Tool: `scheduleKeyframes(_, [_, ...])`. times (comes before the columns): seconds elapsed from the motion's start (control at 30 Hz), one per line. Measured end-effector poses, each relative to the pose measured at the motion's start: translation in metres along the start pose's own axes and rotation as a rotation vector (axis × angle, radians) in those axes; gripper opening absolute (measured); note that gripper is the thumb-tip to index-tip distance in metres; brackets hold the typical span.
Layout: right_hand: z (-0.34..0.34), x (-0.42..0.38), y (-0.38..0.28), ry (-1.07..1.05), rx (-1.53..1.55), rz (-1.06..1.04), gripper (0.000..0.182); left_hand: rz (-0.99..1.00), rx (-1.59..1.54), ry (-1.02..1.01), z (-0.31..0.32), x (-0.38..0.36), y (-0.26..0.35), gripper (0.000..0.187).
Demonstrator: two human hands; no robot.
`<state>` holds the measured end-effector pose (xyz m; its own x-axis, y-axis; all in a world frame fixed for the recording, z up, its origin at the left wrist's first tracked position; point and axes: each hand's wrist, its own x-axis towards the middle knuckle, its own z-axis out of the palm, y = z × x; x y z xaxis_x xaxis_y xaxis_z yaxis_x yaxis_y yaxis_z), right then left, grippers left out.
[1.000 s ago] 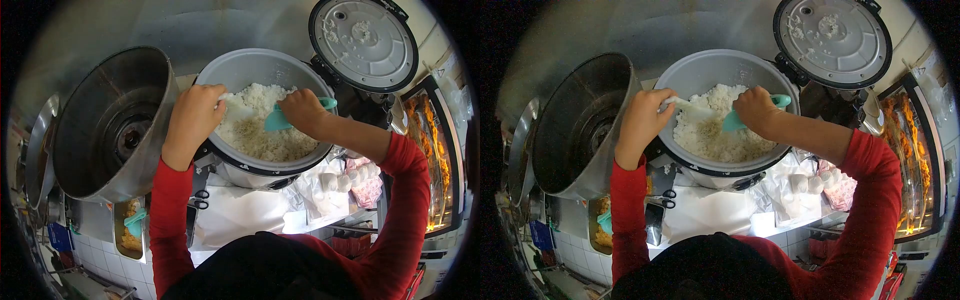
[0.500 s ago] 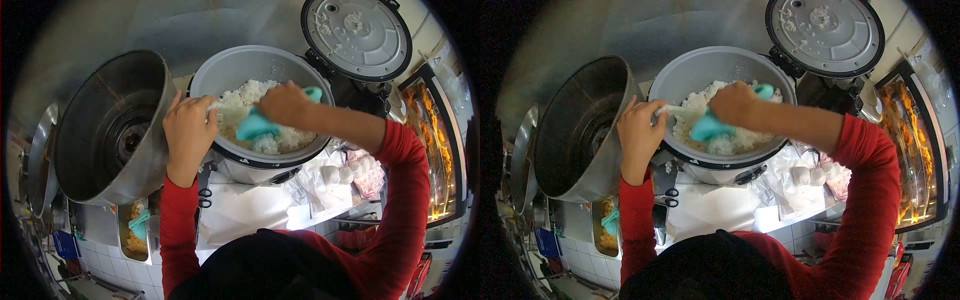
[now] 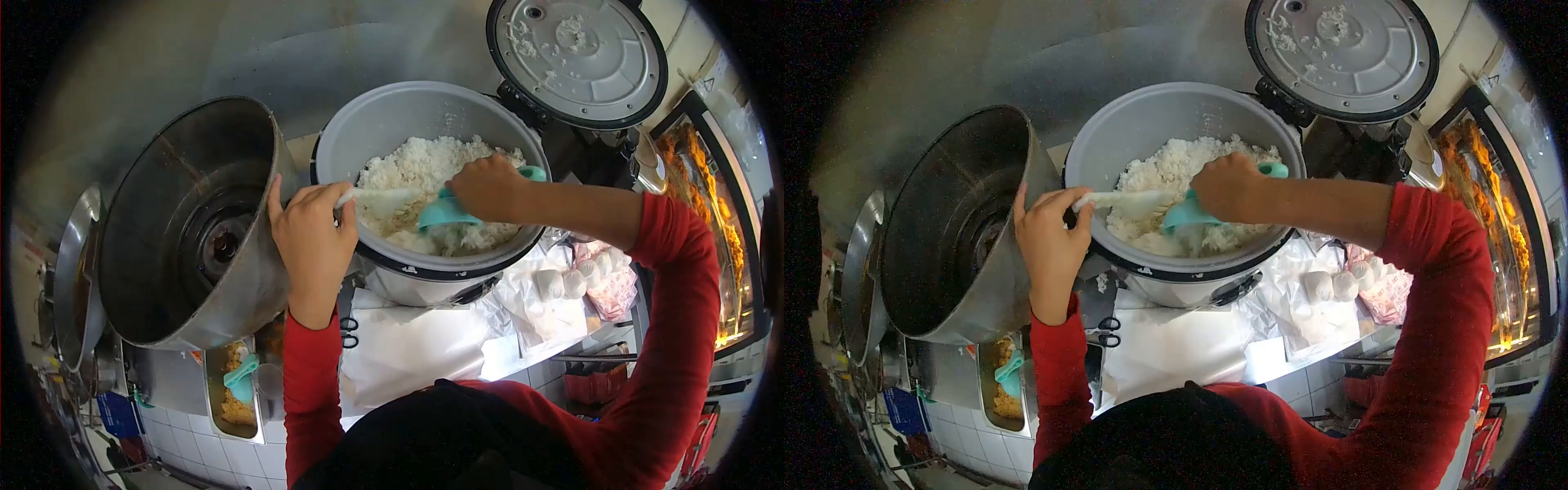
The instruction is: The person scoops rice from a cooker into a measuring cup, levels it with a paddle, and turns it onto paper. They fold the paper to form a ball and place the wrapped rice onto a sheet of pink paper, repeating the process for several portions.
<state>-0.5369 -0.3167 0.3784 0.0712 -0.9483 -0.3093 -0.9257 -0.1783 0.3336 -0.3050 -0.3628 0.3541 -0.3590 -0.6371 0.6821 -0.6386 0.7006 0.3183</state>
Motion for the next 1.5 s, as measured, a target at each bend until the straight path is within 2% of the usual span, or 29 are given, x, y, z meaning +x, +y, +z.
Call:
scheduleKeyframes(0.07, [0.005, 0.008, -0.007, 0.081, 0.052, -0.018, 0.025, -0.011, 0.011, -0.006, 0.001, 0.000, -0.001, 0.010])
scheduleKeyframes(0.17, [0.003, 0.035, 0.010, 0.143, -0.119, -0.070, 0.028, -0.010, 0.063, 0.019, 0.000, 0.002, -0.005, 0.011])
scheduleKeyframes(0.27, [0.006, 0.067, 0.054, 0.528, -0.349, 0.064, 0.026, 0.035, 0.101, 0.095, 0.000, 0.006, -0.004, 0.012])
scheduleKeyframes(0.37, [-0.033, 0.054, 0.047, 0.435, -0.130, 0.170, 0.020, 0.090, 0.122, 0.167, 0.002, 0.012, -0.005, 0.015])
scheduleKeyframes(0.4, [-0.044, 0.040, 0.032, 0.378, -0.079, 0.120, 0.017, 0.108, 0.130, 0.183, 0.003, 0.013, -0.007, 0.015])
scheduleKeyframes(0.5, [-0.021, 0.040, 0.002, 0.335, -0.126, -0.085, 0.014, 0.141, 0.145, 0.250, 0.004, 0.015, -0.008, 0.016])
scheduleKeyframes(0.63, [0.007, 0.068, -0.004, 0.197, -0.127, -0.064, 0.017, 0.109, 0.209, 0.322, 0.002, 0.016, -0.006, 0.012])
scheduleKeyframes(0.7, [0.025, 0.089, -0.007, 0.168, -0.047, 0.001, 0.020, 0.109, 0.193, 0.316, 0.006, 0.017, -0.010, 0.013])
scheduleKeyframes(0.83, [0.033, 0.108, -0.035, -0.041, 0.206, -0.111, 0.021, 0.115, 0.197, 0.264, 0.017, 0.015, -0.019, 0.013])
scheduleKeyframes(0.93, [0.014, 0.103, -0.040, -0.109, 0.327, -0.131, 0.025, 0.045, 0.182, 0.235, 0.022, 0.013, -0.020, 0.015])
scheduleKeyframes(1.03, [0.018, 0.088, -0.037, -0.292, 0.492, -0.085, 0.027, -0.055, 0.122, 0.188, 0.019, 0.006, -0.016, 0.016])
scheduleKeyframes(1.13, [0.012, 0.075, -0.031, -0.398, 0.518, -0.095, 0.037, -0.136, 0.035, 0.162, 0.023, -0.007, -0.010, 0.017])
scheduleKeyframes(1.23, [-0.006, 0.039, -0.015, -0.299, 0.567, -0.135, 0.028, -0.121, 0.010, 0.176, 0.027, -0.013, -0.006, 0.019])
scheduleKeyframes(1.37, [-0.020, 0.022, -0.001, -0.389, 0.522, -0.101, 0.029, -0.112, -0.015, 0.193, 0.029, -0.009, -0.006, 0.019])
scheduleKeyframes(1.5, [-0.008, 0.028, -0.007, -0.435, 0.537, -0.109, 0.031, -0.077, -0.025, 0.203, 0.030, -0.010, -0.007, 0.021])
